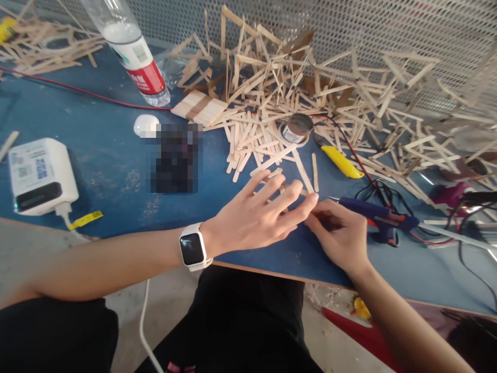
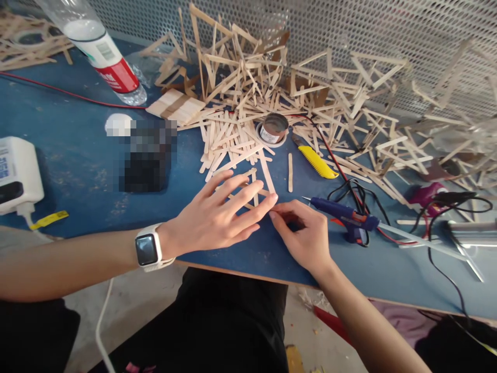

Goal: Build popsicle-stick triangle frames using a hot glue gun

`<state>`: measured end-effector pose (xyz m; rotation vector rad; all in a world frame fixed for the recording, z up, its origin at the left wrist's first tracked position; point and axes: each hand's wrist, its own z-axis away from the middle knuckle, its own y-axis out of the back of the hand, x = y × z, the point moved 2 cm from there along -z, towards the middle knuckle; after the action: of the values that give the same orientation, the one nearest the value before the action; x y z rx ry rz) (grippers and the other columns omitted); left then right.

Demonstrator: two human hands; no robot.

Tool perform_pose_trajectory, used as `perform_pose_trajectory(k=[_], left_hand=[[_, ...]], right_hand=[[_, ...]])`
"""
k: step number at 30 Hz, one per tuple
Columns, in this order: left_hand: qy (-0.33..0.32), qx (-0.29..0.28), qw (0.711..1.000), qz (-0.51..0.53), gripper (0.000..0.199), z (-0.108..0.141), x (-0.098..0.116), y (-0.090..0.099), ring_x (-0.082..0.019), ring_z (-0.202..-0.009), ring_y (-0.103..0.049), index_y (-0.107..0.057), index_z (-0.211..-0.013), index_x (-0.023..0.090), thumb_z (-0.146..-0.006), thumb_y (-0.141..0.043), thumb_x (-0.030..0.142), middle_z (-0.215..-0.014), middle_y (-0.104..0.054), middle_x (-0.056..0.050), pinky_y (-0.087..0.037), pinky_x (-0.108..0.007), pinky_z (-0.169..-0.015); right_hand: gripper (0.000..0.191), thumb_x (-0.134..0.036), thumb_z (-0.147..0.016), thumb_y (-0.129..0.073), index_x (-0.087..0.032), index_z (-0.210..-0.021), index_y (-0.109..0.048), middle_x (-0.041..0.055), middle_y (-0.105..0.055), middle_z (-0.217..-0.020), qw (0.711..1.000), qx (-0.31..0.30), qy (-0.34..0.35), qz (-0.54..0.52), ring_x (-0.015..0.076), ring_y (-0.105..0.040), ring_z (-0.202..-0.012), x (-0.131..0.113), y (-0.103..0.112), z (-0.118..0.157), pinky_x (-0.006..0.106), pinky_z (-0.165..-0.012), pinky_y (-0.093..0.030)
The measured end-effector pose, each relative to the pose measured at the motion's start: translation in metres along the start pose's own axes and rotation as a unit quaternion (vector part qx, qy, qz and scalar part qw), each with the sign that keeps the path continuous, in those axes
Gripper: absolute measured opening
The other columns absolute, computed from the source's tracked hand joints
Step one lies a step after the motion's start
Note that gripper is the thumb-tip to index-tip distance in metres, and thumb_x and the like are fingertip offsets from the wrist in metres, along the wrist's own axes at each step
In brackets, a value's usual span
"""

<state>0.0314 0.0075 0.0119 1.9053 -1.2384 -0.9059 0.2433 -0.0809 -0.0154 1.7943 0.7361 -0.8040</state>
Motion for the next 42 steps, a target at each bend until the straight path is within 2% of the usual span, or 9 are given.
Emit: perform_pose_trajectory(k=[4,10,15,20,24,28,35,42], left_hand=[[0.002,0.017,1.000,-0.015,0.052,0.001,0.001,-0.003,-0.035,-0.131,-0.066,-0.055,-0.159,0.014,-0.109,-0.061,0.029,-0.146,-0.069,-0.014,-0.057,-0.055,-0.112],[-0.008,0.009,1.000,-0.005,0.054,0.003,0.001,-0.005,-0.036,-0.134,-0.064,-0.051,-0.160,0.012,-0.108,-0.060,0.024,-0.147,-0.067,-0.017,-0.055,-0.058,-0.115],[-0.006,0.016,1.000,-0.008,0.056,0.003,0.001,-0.006,-0.035,-0.132,-0.064,-0.049,-0.162,0.013,-0.108,-0.060,0.022,-0.148,-0.066,-0.017,-0.055,-0.056,-0.114],[-0.004,0.033,0.999,-0.011,0.052,0.003,0.000,-0.009,-0.033,-0.128,-0.066,-0.050,-0.160,0.014,-0.108,-0.058,0.019,-0.145,-0.069,-0.016,-0.056,-0.054,-0.111],[0.008,0.033,0.999,-0.001,0.051,0.001,-0.002,-0.010,-0.033,-0.129,-0.066,-0.053,-0.158,0.014,-0.108,-0.059,0.021,-0.146,-0.069,-0.017,-0.056,-0.053,-0.111],[0.017,0.050,0.999,0.002,0.045,-0.004,-0.005,-0.009,-0.031,-0.123,-0.070,-0.059,-0.152,0.012,-0.108,-0.058,0.019,-0.140,-0.074,-0.017,-0.058,-0.049,-0.107],[0.052,0.032,0.997,0.039,0.050,-0.008,-0.011,-0.009,-0.031,-0.119,-0.072,-0.057,-0.155,0.019,-0.105,-0.056,0.014,-0.138,-0.074,-0.016,-0.059,-0.048,-0.101],[0.047,0.039,0.998,0.015,0.050,-0.011,-0.010,-0.014,-0.030,-0.115,-0.073,-0.058,-0.155,0.020,-0.105,-0.058,0.013,-0.132,-0.075,-0.015,-0.058,-0.047,-0.098]], right_hand=[[0.004,-0.027,-0.095,-0.079,-0.024,-0.096,-0.081,0.0002,-0.079,-0.080,1.000,0.001,-0.019,-0.022,0.0138,-0.072,-0.065,0.001,-0.002,-0.001,0.025,-0.059,-0.057],[0.008,-0.031,-0.094,-0.080,-0.023,-0.094,-0.080,-0.0001,-0.075,-0.072,0.999,0.014,-0.040,-0.034,0.0128,-0.067,-0.057,0.001,-0.004,-0.002,0.024,-0.053,-0.054],[0.011,-0.033,-0.094,-0.080,-0.022,-0.096,-0.080,0.0025,-0.079,-0.081,0.998,0.023,-0.037,-0.033,0.0149,-0.071,-0.063,0.005,-0.006,-0.001,0.028,-0.058,-0.058],[0.007,-0.027,-0.090,-0.079,-0.023,-0.095,-0.082,0.0018,-0.080,-0.084,0.998,0.059,-0.002,-0.017,0.0158,-0.075,-0.069,-0.005,-0.007,-0.006,0.029,-0.067,-0.062],[0.005,-0.025,-0.090,-0.076,-0.023,-0.090,-0.081,-0.0001,-0.080,-0.079,0.998,0.057,0.024,-0.011,0.0146,-0.073,-0.063,-0.014,-0.006,-0.018,0.028,-0.063,-0.061],[0.005,-0.021,-0.086,-0.075,-0.023,-0.082,-0.077,-0.0007,-0.078,-0.076,0.996,0.060,0.067,-0.009,0.0142,-0.070,-0.061,-0.013,-0.004,-0.025,0.029,-0.060,-0.060],[0.011,-0.019,-0.082,-0.071,-0.025,-0.073,-0.067,-0.0006,-0.072,-0.071,0.994,0.079,0.058,-0.056,0.0153,-0.067,-0.060,-0.010,-0.001,-0.027,0.030,-0.057,-0.057],[0.020,-0.010,-0.080,-0.067,-0.024,-0.069,-0.058,-0.0039,-0.062,-0.067,0.987,0.078,0.138,0.018,0.0106,-0.057,-0.058,-0.020,0.002,-0.040,0.026,-0.056,-0.051]])
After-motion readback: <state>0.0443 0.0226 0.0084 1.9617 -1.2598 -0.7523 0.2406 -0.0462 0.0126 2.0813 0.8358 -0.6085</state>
